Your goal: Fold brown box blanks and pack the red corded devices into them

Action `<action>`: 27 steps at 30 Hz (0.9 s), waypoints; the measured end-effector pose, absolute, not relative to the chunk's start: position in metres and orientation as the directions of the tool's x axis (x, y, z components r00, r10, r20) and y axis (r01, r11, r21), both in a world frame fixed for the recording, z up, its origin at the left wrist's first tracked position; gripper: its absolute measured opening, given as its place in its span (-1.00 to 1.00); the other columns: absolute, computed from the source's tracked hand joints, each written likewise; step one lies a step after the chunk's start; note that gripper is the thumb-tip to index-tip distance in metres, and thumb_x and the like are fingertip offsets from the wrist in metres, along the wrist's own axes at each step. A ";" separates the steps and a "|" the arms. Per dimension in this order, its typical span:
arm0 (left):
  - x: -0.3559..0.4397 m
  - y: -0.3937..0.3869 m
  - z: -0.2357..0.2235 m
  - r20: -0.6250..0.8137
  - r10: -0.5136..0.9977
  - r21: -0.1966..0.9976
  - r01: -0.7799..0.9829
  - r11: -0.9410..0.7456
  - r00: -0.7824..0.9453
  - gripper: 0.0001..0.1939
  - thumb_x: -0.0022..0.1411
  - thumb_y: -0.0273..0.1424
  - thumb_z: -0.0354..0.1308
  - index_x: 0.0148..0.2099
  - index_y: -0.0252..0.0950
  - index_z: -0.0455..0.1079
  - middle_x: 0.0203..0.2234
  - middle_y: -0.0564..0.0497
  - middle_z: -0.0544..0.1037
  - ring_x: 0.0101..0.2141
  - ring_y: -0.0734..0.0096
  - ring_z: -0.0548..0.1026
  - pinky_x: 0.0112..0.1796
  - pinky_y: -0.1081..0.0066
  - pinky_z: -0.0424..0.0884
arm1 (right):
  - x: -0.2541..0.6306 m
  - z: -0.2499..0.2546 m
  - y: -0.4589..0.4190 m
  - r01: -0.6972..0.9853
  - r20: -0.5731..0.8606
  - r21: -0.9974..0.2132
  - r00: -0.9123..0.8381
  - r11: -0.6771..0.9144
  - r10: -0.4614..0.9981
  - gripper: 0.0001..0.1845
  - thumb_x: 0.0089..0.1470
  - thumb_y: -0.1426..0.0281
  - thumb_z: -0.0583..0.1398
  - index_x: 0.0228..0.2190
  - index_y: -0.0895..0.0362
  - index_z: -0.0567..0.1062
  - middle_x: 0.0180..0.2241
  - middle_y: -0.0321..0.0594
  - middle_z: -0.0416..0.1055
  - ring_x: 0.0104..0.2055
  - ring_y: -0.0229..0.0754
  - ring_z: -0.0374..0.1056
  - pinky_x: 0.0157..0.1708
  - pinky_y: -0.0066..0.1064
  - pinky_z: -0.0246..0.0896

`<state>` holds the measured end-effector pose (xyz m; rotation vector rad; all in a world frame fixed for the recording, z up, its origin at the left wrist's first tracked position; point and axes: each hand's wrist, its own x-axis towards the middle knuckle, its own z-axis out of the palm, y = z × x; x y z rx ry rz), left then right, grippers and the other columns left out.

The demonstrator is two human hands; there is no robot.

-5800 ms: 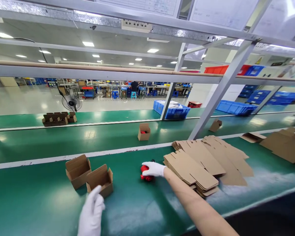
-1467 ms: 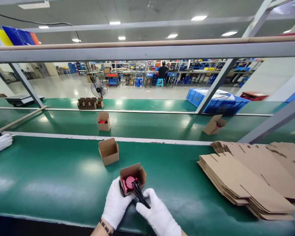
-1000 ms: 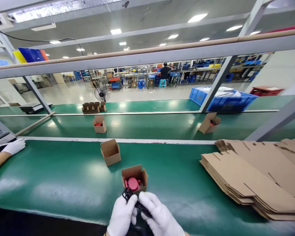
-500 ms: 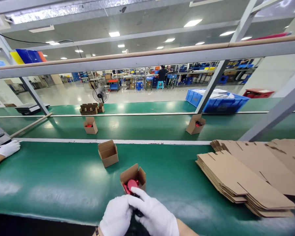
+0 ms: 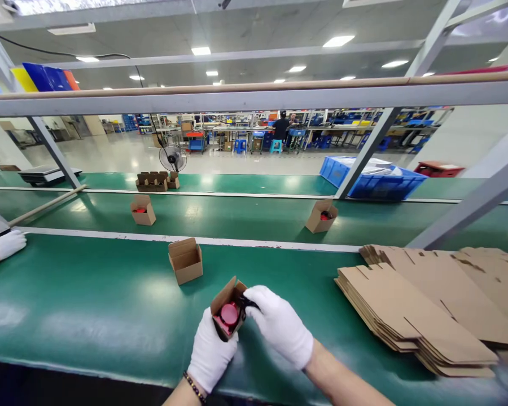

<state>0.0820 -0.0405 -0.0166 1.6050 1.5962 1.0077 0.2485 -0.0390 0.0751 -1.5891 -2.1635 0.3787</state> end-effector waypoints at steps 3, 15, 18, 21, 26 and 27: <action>0.080 -0.038 -0.023 0.147 0.989 0.843 0.525 -0.117 -0.017 -0.54 -0.02 -0.35 0.22 -0.02 -0.28 0.35 -0.13 -0.19 0.60 -0.10 0.03 0.59 -0.04 0.15 0.50 | 0.240 0.081 -0.013 0.897 -0.028 -0.147 -0.424 0.416 0.905 -0.71 0.19 0.61 0.09 -0.15 0.21 0.55 -0.14 0.04 0.54 -0.15 0.04 0.52 -0.15 -0.21 0.44; 0.066 -0.027 -0.021 0.165 0.982 0.860 0.473 -0.191 0.095 -0.51 0.06 -0.35 0.22 0.07 -0.28 0.31 -0.07 -0.18 0.59 -0.07 0.07 0.59 -0.02 0.14 0.52 | 0.233 0.079 -0.021 0.914 -0.247 -0.214 -0.391 0.344 0.886 -0.56 0.08 0.61 0.09 0.01 0.30 0.48 -0.02 0.19 0.51 -0.12 0.19 0.53 -0.15 -0.11 0.42; 0.064 -0.025 -0.020 0.176 0.977 0.861 0.462 -0.212 0.121 -0.50 0.07 -0.36 0.21 0.08 -0.28 0.30 -0.06 -0.17 0.58 -0.06 0.09 0.58 0.00 0.14 0.50 | 0.234 0.076 -0.018 0.905 -0.260 -0.280 -0.393 0.320 0.882 -0.68 0.03 0.59 0.13 -0.18 0.25 0.57 -0.19 0.10 0.59 -0.16 0.15 0.55 -0.15 -0.18 0.41; 0.062 -0.025 -0.017 0.162 0.978 0.857 0.473 -0.204 0.129 -0.49 0.03 -0.37 0.24 0.07 -0.26 0.31 -0.08 -0.16 0.59 -0.08 0.08 0.59 -0.03 0.14 0.52 | 0.239 0.073 -0.018 0.825 -0.225 -0.530 -0.360 0.196 0.905 -0.59 0.13 0.55 0.04 -0.06 0.15 0.54 -0.18 -0.06 0.61 -0.27 -0.06 0.56 -0.28 -0.34 0.43; 0.062 -0.025 -0.015 0.185 0.969 0.847 0.474 -0.241 0.163 -0.54 0.09 -0.31 0.25 0.04 -0.24 0.31 -0.16 -0.12 0.59 -0.16 0.13 0.59 -0.09 0.18 0.53 | 0.246 0.055 -0.026 0.239 -0.183 -0.966 -0.351 -0.101 0.919 -0.71 0.02 0.38 0.19 -0.21 0.14 0.61 -0.23 -0.13 0.61 -0.19 -0.04 0.55 -0.15 -0.26 0.46; 0.062 -0.025 -0.016 0.192 0.967 0.840 0.482 -0.249 0.166 -0.55 0.10 -0.31 0.24 0.04 -0.24 0.30 -0.16 -0.13 0.58 -0.15 0.13 0.59 -0.09 0.16 0.52 | 0.247 0.050 -0.027 0.221 -0.105 -0.975 -0.345 -0.028 0.933 -0.77 0.00 0.36 0.22 -0.29 0.12 0.62 -0.22 -0.14 0.61 -0.16 -0.04 0.53 -0.08 -0.25 0.43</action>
